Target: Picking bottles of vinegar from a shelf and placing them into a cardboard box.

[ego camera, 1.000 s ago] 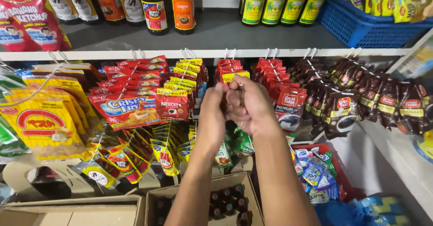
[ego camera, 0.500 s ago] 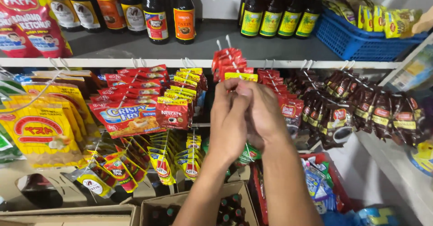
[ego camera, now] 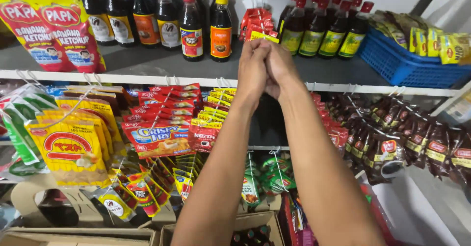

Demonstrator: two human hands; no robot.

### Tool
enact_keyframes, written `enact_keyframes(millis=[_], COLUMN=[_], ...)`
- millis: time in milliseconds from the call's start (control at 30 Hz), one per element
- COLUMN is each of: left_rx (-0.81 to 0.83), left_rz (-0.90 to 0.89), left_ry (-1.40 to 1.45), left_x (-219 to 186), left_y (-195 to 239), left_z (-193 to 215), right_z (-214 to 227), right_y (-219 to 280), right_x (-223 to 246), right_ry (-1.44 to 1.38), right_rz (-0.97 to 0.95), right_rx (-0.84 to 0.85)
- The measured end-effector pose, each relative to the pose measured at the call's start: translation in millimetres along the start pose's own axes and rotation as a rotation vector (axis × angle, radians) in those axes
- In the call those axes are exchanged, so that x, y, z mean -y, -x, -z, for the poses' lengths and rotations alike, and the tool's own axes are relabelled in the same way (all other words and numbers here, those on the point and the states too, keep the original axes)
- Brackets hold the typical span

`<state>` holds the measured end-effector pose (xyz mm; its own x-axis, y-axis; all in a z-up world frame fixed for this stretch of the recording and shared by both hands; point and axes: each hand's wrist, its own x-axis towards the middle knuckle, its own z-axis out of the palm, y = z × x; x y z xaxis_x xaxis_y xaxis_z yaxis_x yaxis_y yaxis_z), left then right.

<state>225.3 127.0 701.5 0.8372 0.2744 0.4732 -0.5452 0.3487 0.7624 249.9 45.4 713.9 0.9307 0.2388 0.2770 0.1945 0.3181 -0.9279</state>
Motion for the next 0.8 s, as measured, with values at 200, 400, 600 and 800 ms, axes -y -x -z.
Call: enact_keyframes(millis=[200,400,600,800], left_rx=[-0.201,-0.373,-0.273,0.011], left_rz=[0.179,0.1,-0.034,0.192], left_ry=[0.072,-0.143,-0.145,0.233], left_x=[34.9,2.2,29.4,39.1], left_y=[1.9,33.3,61.5,105.2], left_z=[16.8,6.5,5.1,0.1], right_z=[-2.4,3.1,-13.4,3.3], right_y=[-27.0,-47.6,29.4,144.5], right_x=[-38.2,-50.9,-11.3,66.2], right_ry=[-0.075,0.076,0.29,0.584], right_rz=[-0.322,-0.178,-0.153,0.032], right_rx=[-0.079,-0.107,-0.203,-0.294])
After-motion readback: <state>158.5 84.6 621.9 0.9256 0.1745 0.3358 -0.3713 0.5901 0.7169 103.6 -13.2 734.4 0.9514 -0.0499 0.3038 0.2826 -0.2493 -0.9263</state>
